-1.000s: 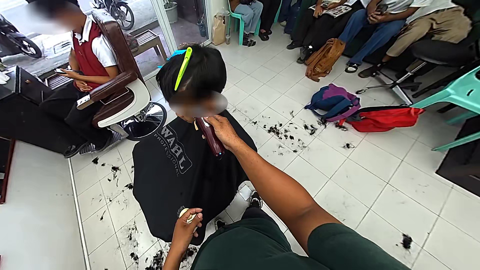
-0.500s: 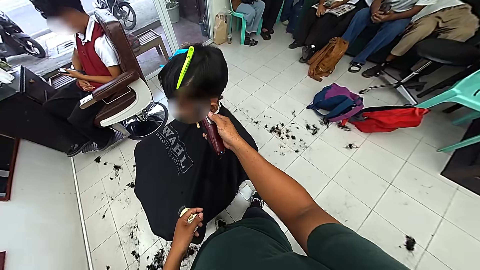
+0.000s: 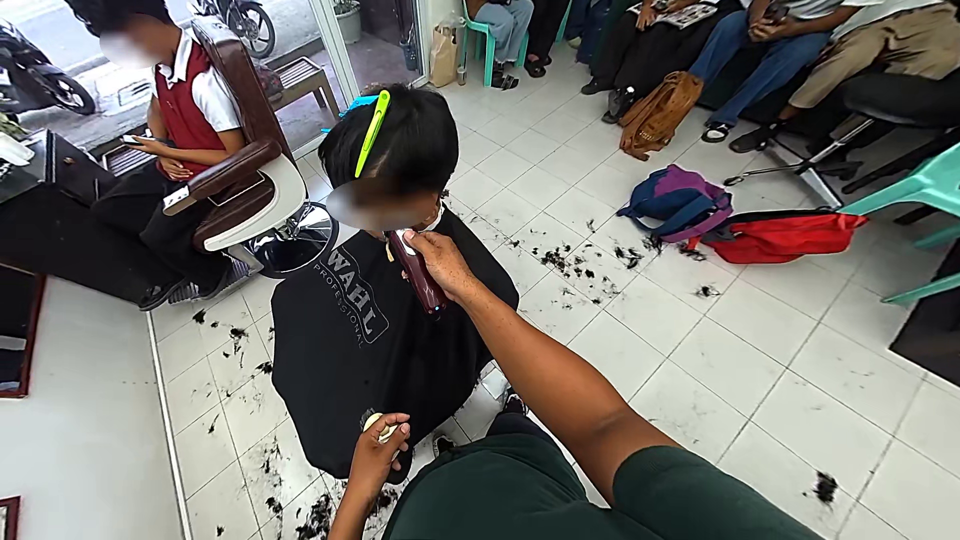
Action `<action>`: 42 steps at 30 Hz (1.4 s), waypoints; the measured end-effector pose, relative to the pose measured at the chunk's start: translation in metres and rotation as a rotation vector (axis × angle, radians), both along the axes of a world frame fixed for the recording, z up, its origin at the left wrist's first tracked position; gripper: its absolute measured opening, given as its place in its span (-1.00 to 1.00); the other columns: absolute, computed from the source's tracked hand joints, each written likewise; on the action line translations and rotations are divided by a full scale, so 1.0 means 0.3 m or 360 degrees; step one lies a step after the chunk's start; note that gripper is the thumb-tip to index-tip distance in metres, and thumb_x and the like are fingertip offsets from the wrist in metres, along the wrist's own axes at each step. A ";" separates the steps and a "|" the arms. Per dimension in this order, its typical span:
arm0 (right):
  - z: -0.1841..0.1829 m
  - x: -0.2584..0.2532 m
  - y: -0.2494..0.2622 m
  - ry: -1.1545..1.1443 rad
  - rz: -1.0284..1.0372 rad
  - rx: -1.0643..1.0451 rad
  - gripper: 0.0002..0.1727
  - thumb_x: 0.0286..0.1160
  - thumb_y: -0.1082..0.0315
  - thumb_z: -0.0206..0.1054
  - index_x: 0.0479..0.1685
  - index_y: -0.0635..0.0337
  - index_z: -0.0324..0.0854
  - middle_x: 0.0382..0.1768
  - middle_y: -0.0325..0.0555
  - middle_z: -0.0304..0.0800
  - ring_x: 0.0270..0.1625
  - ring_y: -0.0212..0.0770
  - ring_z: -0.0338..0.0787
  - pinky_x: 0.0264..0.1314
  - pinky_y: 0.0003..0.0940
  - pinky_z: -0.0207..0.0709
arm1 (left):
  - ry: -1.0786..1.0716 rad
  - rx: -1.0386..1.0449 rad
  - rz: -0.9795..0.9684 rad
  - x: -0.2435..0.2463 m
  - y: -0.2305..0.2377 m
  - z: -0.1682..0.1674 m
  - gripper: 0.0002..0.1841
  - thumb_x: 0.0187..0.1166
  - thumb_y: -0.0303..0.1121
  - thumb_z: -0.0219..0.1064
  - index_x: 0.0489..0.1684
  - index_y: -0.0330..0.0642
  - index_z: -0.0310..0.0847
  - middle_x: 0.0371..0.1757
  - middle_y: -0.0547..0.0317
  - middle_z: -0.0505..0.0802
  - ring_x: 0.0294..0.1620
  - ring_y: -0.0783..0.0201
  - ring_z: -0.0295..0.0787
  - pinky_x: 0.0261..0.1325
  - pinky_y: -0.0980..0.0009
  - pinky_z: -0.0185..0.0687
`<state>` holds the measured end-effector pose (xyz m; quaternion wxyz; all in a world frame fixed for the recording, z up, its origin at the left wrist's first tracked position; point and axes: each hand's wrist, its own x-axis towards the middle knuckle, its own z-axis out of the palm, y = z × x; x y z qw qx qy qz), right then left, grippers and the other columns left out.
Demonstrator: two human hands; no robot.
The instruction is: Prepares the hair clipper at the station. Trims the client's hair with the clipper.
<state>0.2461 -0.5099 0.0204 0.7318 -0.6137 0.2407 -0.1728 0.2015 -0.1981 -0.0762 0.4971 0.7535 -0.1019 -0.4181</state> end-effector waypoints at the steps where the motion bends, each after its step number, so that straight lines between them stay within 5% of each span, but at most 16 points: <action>1: -0.001 0.010 -0.009 0.0002 -0.0003 0.0004 -0.49 0.86 0.01 0.07 0.11 0.37 0.61 -0.22 0.11 0.79 -0.28 -0.07 0.84 -0.13 -0.11 0.78 | -0.0004 0.0000 0.0004 0.002 0.000 0.000 -0.81 0.68 -0.46 0.32 0.13 -0.29 0.74 -0.25 0.13 0.88 -0.45 0.39 0.78 -0.51 0.52 0.64; 7: 0.025 -0.026 0.002 -0.0177 0.0125 -0.0066 -0.53 0.87 0.04 0.04 0.25 0.30 0.56 -0.19 0.07 0.80 -0.30 -0.13 0.85 -0.15 -0.17 0.80 | 0.0035 0.0039 -0.0032 -0.001 -0.004 0.004 -0.81 0.68 -0.47 0.32 0.13 -0.29 0.74 -0.26 0.12 0.88 -0.45 0.39 0.78 -0.50 0.52 0.64; 10: -0.022 -0.118 -0.009 -0.0201 0.0272 -0.0052 -0.57 0.83 0.06 0.09 0.15 0.27 0.62 -0.29 0.03 0.78 -0.40 -0.15 0.80 -0.26 -0.19 0.79 | -0.0014 -0.0070 0.0017 0.013 -0.005 0.016 -0.79 0.67 -0.49 0.31 0.15 -0.31 0.74 -0.27 0.13 0.89 -0.46 0.39 0.78 -0.51 0.52 0.65; 14: -0.136 -0.257 0.013 -0.0404 0.0038 0.0617 -0.38 0.89 -0.04 -0.41 0.24 0.23 0.46 -0.28 -0.05 0.74 -0.36 -0.19 0.76 -0.28 -0.31 0.73 | -0.0607 -0.0632 0.0659 0.186 -0.187 0.196 -0.74 0.72 -0.47 0.08 0.26 -0.39 0.46 -0.24 0.25 0.81 -0.47 0.48 0.72 -0.47 0.53 0.66; 15: -0.145 -0.289 0.017 -0.0255 0.0019 0.0693 -0.28 0.90 -0.10 -0.50 0.20 0.26 0.49 -0.34 -0.07 0.72 -0.45 -0.21 0.72 -0.39 -0.35 0.69 | -0.0767 -0.0642 0.0576 0.242 -0.264 0.277 -0.69 0.75 -0.44 0.09 0.33 -0.43 0.43 -0.17 0.23 0.77 -0.42 0.49 0.68 -0.39 0.53 0.65; 17: -0.169 -0.351 0.012 0.0081 0.0123 0.0645 -0.20 0.88 -0.16 -0.55 0.27 0.27 0.51 -0.40 -0.11 0.70 -0.51 -0.23 0.68 -0.46 -0.35 0.64 | -0.0964 -0.0488 -0.0097 0.339 -0.403 0.414 -0.68 0.72 -0.41 0.20 0.28 -0.46 0.56 -0.15 0.06 0.82 -0.40 0.41 0.70 -0.31 0.43 0.69; 19: -0.181 -0.411 -0.004 0.0197 0.0216 0.0556 -0.29 0.88 -0.14 -0.44 0.22 0.23 0.49 -0.40 -0.14 0.71 -0.51 -0.26 0.68 -0.45 -0.35 0.64 | -0.0971 -0.0335 -0.0947 0.413 -0.552 0.525 -0.72 0.70 -0.33 0.32 0.25 -0.24 0.73 -0.19 0.10 0.88 -0.37 0.38 0.76 -0.28 0.38 0.71; 20: -0.178 -0.438 -0.023 0.0177 0.0223 0.0532 -0.36 0.87 -0.10 -0.35 0.22 0.22 0.49 -0.40 -0.15 0.72 -0.51 -0.28 0.69 -0.46 -0.38 0.65 | -0.0951 -0.0393 -0.1121 0.429 -0.621 0.559 -0.76 0.68 -0.35 0.35 0.20 -0.18 0.77 -0.23 0.19 0.90 -0.41 0.44 0.77 -0.36 0.47 0.69; 23: -0.182 -0.505 -0.112 0.0001 0.0107 0.0585 -0.50 0.76 -0.02 -0.11 0.24 0.23 0.45 -0.37 -0.16 0.73 -0.51 -0.30 0.72 -0.46 -0.40 0.67 | -0.0825 -0.0758 -0.0848 0.453 -0.745 0.565 -0.78 0.73 -0.41 0.22 0.17 -0.22 0.72 -0.34 0.22 0.86 -0.56 0.50 0.69 -0.59 0.61 0.57; 26: -0.235 -0.581 -0.227 -0.0167 -0.0002 0.0753 -0.49 0.58 0.04 0.07 0.31 0.25 0.38 -0.35 -0.15 0.71 -0.49 -0.28 0.73 -0.45 -0.39 0.69 | -0.0698 -0.0341 -0.0901 0.473 -0.789 0.521 -0.78 0.74 -0.42 0.27 0.20 -0.24 0.72 -0.26 0.12 0.84 -0.49 0.39 0.68 -0.53 0.49 0.57; 29: -0.297 -0.651 -0.385 -0.0264 0.0003 0.0835 -0.49 0.41 0.19 0.27 0.28 0.30 0.38 -0.42 -0.15 0.70 -0.55 -0.28 0.71 -0.51 -0.39 0.67 | -0.0834 -0.0503 -0.0637 0.417 -0.799 0.486 -0.82 0.70 -0.42 0.25 0.08 -0.18 0.74 -0.37 0.26 0.85 -0.60 0.50 0.69 -0.61 0.60 0.61; 31: -0.313 -0.685 -0.501 -0.0227 0.0080 0.0744 -0.50 0.26 0.30 0.38 0.21 0.30 0.42 -0.49 -0.21 0.69 -0.62 -0.32 0.67 -0.56 -0.41 0.64 | -0.0894 -0.0261 -0.0565 0.329 -0.865 0.464 -0.76 0.68 -0.33 0.23 0.09 -0.22 0.72 -0.35 0.17 0.83 -0.52 0.38 0.72 -0.50 0.44 0.68; 34: -0.256 -0.756 -0.633 0.0027 0.0457 0.0285 -0.33 0.10 0.31 0.51 0.32 0.34 0.43 -0.35 -0.23 0.73 -0.50 -0.37 0.71 -0.37 -0.39 0.71 | -0.0556 0.0204 -0.0801 0.068 -1.002 0.377 -0.61 0.83 -0.18 0.09 0.22 -0.29 0.72 -0.17 0.09 0.85 -0.30 0.32 0.78 -0.21 0.30 0.74; 37: -0.176 -0.771 -0.780 0.0238 0.1041 -0.0199 -0.16 0.10 0.24 0.69 0.47 0.33 0.44 0.05 0.07 0.78 -0.01 -0.18 0.81 0.15 -0.16 0.70 | 0.0013 -0.0033 -0.0643 -0.144 -1.138 0.281 -0.47 0.87 -0.13 -0.27 0.17 -0.33 0.59 -0.29 0.29 0.82 -0.37 0.47 0.74 -0.30 0.48 0.69; 42: -0.116 -0.628 -0.953 0.0373 0.1758 -0.0591 0.02 0.03 0.20 0.79 0.59 0.27 0.29 0.17 0.15 0.77 0.16 -0.06 0.80 0.31 -0.08 0.63 | 0.0622 -0.0577 0.0015 -0.256 -1.233 0.166 -0.71 0.81 -0.16 -0.10 0.05 -0.05 0.53 -0.28 0.40 0.87 -0.40 0.52 0.79 -0.33 0.58 0.71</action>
